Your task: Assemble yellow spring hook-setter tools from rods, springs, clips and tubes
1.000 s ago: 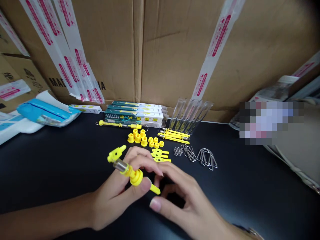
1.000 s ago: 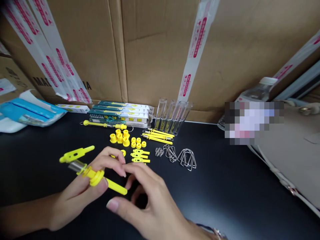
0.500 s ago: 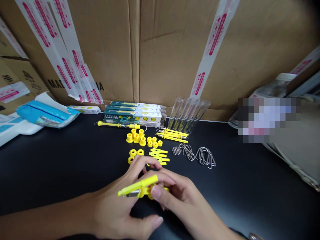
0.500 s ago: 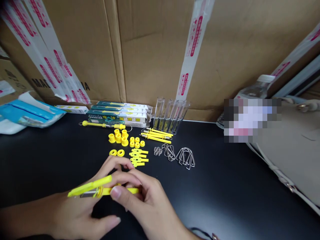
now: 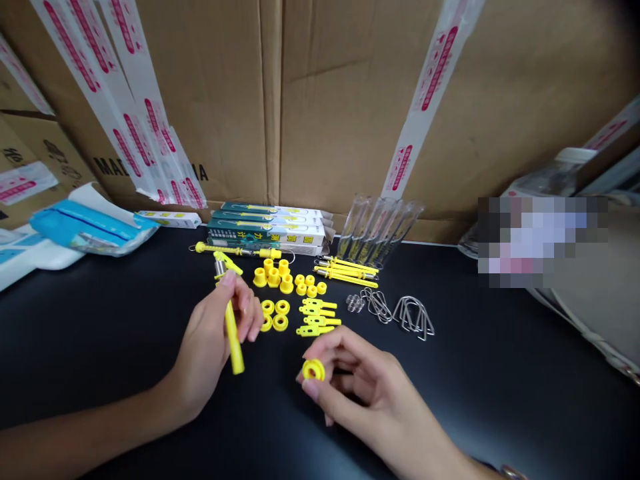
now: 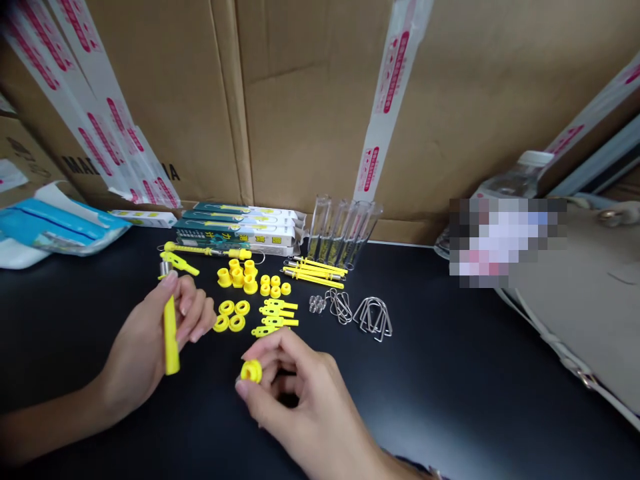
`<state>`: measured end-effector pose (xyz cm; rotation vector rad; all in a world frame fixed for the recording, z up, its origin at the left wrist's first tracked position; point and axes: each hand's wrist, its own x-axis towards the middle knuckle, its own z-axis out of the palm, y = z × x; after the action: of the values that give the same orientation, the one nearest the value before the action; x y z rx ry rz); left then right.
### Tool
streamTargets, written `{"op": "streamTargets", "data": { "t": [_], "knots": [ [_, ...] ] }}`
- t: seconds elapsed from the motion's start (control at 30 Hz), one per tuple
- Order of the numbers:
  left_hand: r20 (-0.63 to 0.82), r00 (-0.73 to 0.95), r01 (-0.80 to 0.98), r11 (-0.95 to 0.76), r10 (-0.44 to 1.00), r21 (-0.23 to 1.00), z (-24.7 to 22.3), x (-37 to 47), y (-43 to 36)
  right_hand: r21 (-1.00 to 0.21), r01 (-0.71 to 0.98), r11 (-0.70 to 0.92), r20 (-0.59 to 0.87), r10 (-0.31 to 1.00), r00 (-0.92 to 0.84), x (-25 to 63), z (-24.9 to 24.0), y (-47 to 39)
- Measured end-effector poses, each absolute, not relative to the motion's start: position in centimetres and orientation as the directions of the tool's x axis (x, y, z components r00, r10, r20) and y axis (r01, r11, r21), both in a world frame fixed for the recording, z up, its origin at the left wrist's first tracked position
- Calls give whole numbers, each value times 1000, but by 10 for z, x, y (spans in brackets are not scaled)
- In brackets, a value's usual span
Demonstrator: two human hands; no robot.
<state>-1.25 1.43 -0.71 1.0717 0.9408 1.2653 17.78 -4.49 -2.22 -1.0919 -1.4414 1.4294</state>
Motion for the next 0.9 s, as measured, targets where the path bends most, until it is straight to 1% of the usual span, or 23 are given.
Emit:
{"op": "streamTargets", "data": {
  "t": [0.07,0.1,0.17,0.23,0.33,0.43,0.5,0.53,0.6,0.73,0.8,0.9],
  "knots": [
    [31,87,-252,-8,996,968,-8,-13,16,-965,190,179,117,947,-300,183,-22,-45],
    [25,97,-254,0,995,967,-8,-13,16,-921,266,284,196,929,-314,186,-21,-45],
    [7,113,-271,24,994,962,-8,-12,16,-796,373,476,340,862,-376,190,-18,-45],
    [-10,108,-290,41,994,956,-6,-11,15,-656,434,617,445,781,-439,191,-17,-45],
    [-32,97,-295,60,995,954,-2,-10,13,-468,540,699,506,713,-485,185,-17,-42],
    [-29,103,-286,58,994,956,-1,-10,12,-298,635,713,512,681,-523,173,-20,-37],
    [-14,104,-282,43,994,958,-1,-11,13,-207,674,709,516,664,-541,166,-21,-34],
    [-1,103,-279,30,995,960,-2,-11,13,-179,684,707,527,656,-541,164,-21,-33],
    [38,95,-271,-10,995,962,-4,-12,13,-167,667,726,562,626,-541,162,-21,-33],
    [100,48,-241,-85,994,967,-8,-15,15,-163,536,829,615,510,-602,166,-21,-38],
    [110,28,-236,-101,993,967,-10,-16,16,-169,526,834,612,507,-607,167,-21,-39],
    [95,20,-265,-86,995,960,-11,-16,18,-209,555,805,588,557,-587,166,-21,-37]
  ]
}}
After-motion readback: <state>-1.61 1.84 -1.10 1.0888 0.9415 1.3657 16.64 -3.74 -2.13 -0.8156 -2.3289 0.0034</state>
